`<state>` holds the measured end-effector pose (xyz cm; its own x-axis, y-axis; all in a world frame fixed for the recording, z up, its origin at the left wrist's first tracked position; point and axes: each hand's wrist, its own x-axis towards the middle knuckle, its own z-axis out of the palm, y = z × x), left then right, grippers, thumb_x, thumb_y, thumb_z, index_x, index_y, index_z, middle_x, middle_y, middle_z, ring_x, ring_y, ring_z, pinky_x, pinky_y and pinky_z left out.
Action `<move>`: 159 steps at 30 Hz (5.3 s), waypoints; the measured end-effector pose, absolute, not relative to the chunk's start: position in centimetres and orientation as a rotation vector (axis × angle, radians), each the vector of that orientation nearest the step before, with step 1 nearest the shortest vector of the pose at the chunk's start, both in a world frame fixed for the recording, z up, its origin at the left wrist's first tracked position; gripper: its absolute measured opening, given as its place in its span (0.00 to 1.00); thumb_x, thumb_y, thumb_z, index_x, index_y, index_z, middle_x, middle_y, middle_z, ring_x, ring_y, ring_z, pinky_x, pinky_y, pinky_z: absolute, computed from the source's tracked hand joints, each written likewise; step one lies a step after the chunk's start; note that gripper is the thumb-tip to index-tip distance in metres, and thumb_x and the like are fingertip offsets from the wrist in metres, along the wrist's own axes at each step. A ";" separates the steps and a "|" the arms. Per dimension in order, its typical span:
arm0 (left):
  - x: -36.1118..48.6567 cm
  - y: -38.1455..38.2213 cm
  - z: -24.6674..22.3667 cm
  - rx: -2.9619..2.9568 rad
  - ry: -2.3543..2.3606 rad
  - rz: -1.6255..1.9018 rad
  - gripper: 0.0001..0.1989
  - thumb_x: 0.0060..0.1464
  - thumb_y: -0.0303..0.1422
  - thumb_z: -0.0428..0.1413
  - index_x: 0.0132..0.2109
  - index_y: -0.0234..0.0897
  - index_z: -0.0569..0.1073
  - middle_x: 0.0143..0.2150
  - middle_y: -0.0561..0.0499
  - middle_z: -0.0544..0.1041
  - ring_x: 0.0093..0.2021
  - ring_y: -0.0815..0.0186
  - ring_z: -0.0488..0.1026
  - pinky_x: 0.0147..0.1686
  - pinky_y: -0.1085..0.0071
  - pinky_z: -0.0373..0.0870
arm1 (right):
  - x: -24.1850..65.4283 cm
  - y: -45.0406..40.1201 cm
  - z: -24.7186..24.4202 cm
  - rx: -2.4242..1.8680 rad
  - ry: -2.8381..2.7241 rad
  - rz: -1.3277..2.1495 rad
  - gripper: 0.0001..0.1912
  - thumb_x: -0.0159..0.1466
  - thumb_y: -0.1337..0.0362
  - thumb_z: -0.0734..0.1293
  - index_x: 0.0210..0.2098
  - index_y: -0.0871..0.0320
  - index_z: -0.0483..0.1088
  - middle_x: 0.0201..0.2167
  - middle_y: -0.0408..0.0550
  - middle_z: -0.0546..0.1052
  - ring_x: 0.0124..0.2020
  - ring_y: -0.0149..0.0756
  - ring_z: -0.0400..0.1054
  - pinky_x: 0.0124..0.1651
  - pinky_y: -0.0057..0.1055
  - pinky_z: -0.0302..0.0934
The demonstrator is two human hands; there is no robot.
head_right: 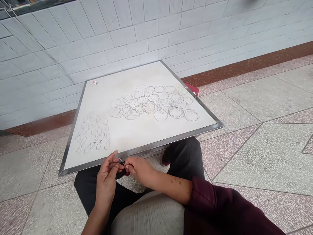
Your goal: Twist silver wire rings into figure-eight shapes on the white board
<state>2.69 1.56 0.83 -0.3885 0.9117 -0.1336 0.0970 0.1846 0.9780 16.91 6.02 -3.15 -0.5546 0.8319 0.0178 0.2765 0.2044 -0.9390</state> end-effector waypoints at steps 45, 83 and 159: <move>3.7 1.4 -0.9 0.736 1.381 1.330 0.20 0.53 0.37 0.62 0.52 0.41 0.74 0.34 0.55 0.75 0.37 0.68 0.70 0.43 0.70 0.66 | 16.5 6.5 -2.9 -0.824 -1.182 1.806 0.18 0.59 0.48 0.69 0.36 0.57 0.70 0.27 0.41 0.69 0.27 0.29 0.60 0.32 0.29 0.58; 3.8 2.1 0.6 0.575 1.375 1.433 0.28 0.40 0.32 0.69 0.51 0.37 0.76 0.29 0.56 0.76 0.28 0.73 0.69 0.34 0.75 0.67 | 16.8 5.8 -3.4 -0.776 -1.530 1.418 0.12 0.67 0.59 0.65 0.48 0.53 0.72 0.36 0.46 0.75 0.38 0.35 0.70 0.40 0.34 0.68; 3.4 2.1 0.3 0.913 1.555 1.254 0.24 0.49 0.39 0.65 0.54 0.42 0.77 0.35 0.52 0.81 0.32 0.68 0.72 0.41 0.69 0.71 | 16.9 6.8 -3.9 -0.746 -1.249 1.740 0.13 0.59 0.55 0.70 0.31 0.57 0.67 0.27 0.41 0.74 0.28 0.31 0.68 0.32 0.29 0.62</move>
<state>3.44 2.13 0.34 -0.3119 0.9294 -0.1973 0.0042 0.2090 0.9779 16.87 6.78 -3.88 -0.4648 0.8854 0.0080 -0.2905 -0.1440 -0.9460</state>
